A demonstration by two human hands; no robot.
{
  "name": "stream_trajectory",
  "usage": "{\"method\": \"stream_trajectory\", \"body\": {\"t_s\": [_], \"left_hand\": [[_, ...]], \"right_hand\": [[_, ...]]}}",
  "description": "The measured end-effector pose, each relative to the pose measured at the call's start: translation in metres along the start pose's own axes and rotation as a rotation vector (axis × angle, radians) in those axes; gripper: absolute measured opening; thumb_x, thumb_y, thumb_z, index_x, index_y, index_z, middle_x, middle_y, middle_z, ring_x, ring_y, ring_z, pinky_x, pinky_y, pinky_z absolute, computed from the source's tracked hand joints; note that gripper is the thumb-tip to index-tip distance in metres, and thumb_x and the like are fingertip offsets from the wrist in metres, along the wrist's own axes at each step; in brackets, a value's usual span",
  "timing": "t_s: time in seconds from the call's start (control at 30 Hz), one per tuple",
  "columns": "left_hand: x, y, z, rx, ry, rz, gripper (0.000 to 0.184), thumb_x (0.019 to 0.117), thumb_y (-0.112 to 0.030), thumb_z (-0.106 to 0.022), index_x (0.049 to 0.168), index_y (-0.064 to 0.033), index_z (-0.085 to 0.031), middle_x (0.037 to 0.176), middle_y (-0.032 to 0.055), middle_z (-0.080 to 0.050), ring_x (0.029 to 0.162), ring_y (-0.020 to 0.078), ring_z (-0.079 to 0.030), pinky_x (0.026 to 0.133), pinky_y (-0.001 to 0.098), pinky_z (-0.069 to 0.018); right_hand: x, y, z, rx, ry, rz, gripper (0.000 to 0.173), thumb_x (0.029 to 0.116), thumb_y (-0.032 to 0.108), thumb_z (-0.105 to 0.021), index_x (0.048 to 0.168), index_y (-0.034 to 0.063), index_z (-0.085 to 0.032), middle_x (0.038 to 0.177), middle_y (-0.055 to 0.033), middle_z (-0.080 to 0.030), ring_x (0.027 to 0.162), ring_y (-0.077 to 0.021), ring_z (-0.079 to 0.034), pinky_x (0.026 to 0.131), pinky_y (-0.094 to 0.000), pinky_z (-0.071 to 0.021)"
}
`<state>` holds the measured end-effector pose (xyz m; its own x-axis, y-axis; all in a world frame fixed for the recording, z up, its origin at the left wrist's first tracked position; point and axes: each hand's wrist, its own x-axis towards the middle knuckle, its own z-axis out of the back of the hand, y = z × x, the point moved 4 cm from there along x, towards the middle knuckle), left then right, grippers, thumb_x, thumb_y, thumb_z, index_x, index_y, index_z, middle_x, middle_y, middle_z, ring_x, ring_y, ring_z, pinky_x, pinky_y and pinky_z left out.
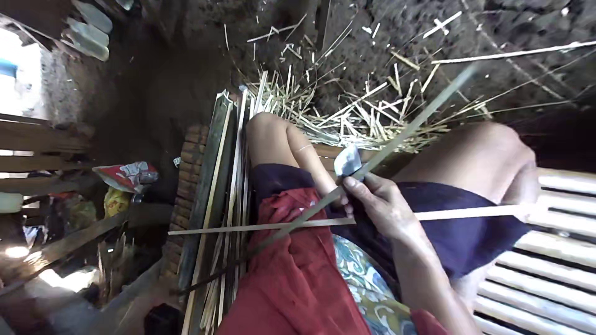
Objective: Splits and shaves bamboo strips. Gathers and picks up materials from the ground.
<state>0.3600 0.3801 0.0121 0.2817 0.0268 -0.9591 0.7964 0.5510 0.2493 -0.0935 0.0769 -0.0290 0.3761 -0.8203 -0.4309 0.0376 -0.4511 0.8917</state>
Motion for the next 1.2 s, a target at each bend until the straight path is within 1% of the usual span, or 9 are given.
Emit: {"method": "stream_trajectory", "body": {"t_s": [0.07, 0.17, 0.33, 0.43, 0.53, 0.67, 0.8, 0.97, 1.2], "left_hand": [[-0.008, 0.011, 0.004, 0.118, -0.066, 0.079, 0.050, 0.0961, -0.013, -0.068, 0.138, 0.0103, -0.054, 0.136, 0.0355, -0.056, 0.129, 0.0537, -0.051, 0.108, 0.0674, -0.0386], [-0.035, -0.091, 0.053, 0.151, -0.255, -0.028, 0.041, 0.1048, -0.012, -0.054, 0.143, 0.0035, -0.054, 0.137, 0.0351, -0.056, 0.129, 0.0557, -0.052, 0.108, 0.0700, -0.0377], [-0.116, -0.311, 0.111, -0.100, -0.870, -1.068, 0.032, 0.1019, -0.015, -0.060, 0.131, -0.0011, -0.066, 0.117, 0.0147, -0.071, 0.107, 0.0235, -0.070, 0.094, 0.0418, -0.0567], [-0.142, -0.409, 0.102, -0.195, -0.608, -1.374, 0.066, 0.1005, -0.020, -0.064, 0.155, 0.0031, -0.036, 0.142, 0.0191, -0.058, 0.128, 0.0232, -0.060, 0.107, 0.0409, -0.0504], [-0.143, -0.461, 0.076, -0.424, -0.085, -1.446, 0.061, 0.1023, -0.012, -0.060, 0.157, -0.0047, -0.034, 0.104, 0.0065, -0.071, 0.077, 0.0064, -0.065, 0.071, 0.0233, -0.0558], [-0.137, -0.461, 0.061, -0.542, 0.117, -1.415, 0.030, 0.1071, -0.010, -0.047, 0.132, -0.0021, -0.062, 0.085, -0.0018, -0.066, 0.059, -0.0011, -0.055, 0.054, 0.0144, -0.0482], [-0.137, -0.447, 0.063, -0.592, 0.255, -1.387, 0.022, 0.1029, -0.004, -0.052, 0.120, 0.0016, -0.065, 0.101, -0.0013, -0.064, 0.075, 0.0017, -0.063, 0.068, 0.0185, -0.0579], [-0.149, -0.452, 0.059, -0.591, 0.259, -1.352, 0.030, 0.1011, -0.001, -0.044, 0.130, 0.0019, -0.053, 0.094, -0.0028, -0.061, 0.069, 0.0016, -0.060, 0.064, 0.0185, -0.0557], [-0.154, -0.446, 0.049, -0.811, 0.194, -1.426, 0.017, 0.1015, -0.012, -0.056, 0.112, -0.0037, -0.065, 0.079, -0.0097, -0.064, 0.060, -0.0047, -0.055, 0.053, 0.0116, -0.0467]], "right_hand": [[-0.002, -0.003, -0.007, 0.007, 0.006, -0.046, 0.019, 0.1068, 0.017, -0.051, 0.098, 0.0065, -0.064, 0.067, 0.0025, -0.065, 0.052, -0.0050, -0.061, 0.049, -0.0196, -0.0542], [-0.003, -0.012, -0.022, -0.246, -0.008, -0.062, 0.021, 0.1035, 0.019, -0.061, 0.091, 0.0033, -0.067, 0.065, 0.0011, -0.064, 0.053, -0.0050, -0.060, 0.053, -0.0230, -0.0538], [-0.017, -0.017, -0.040, -0.556, 0.084, -0.023, 0.044, 0.1019, 0.041, -0.060, 0.087, 0.0005, -0.069, 0.067, -0.0076, -0.062, 0.063, -0.0212, -0.062, 0.064, -0.0458, -0.0526], [-0.035, 0.007, -0.051, -0.674, 0.210, -0.145, 0.059, 0.1041, 0.051, -0.050, 0.101, -0.0049, -0.070, 0.093, -0.0240, -0.071, 0.095, -0.0402, -0.069, 0.086, -0.0574, -0.0509], [-0.055, 0.025, -0.047, -0.672, 0.273, -0.097, 0.055, 0.1031, 0.047, -0.054, 0.107, -0.0050, -0.071, 0.102, -0.0264, -0.071, 0.103, -0.0438, -0.068, 0.089, -0.0613, -0.0488], [-0.077, -0.001, 0.005, -0.540, 0.050, -0.076, 0.044, 0.0930, 0.042, -0.072, 0.099, -0.0012, -0.070, 0.082, -0.0191, -0.068, 0.078, -0.0373, -0.068, 0.071, -0.0611, -0.0516], [-0.094, -0.008, 0.070, -0.132, -0.226, 0.118, 0.024, 0.1000, 0.029, -0.061, 0.113, 0.0132, -0.073, 0.091, 0.0109, -0.071, 0.080, 0.0052, -0.063, 0.076, -0.0176, -0.0539], [-0.086, 0.030, 0.085, 0.522, 0.158, 0.060, 0.060, 0.1023, 0.065, -0.038, 0.150, 0.0305, -0.043, 0.077, 0.0067, -0.068, 0.052, -0.0021, -0.060, 0.050, -0.0173, -0.0538], [-0.080, 0.053, 0.067, 0.730, 0.557, -0.210, 0.070, 0.0790, 0.089, -0.044, 0.079, 0.0197, -0.056, 0.054, 0.0126, -0.047, 0.042, 0.0026, -0.053, 0.041, -0.0133, -0.0475]]}}
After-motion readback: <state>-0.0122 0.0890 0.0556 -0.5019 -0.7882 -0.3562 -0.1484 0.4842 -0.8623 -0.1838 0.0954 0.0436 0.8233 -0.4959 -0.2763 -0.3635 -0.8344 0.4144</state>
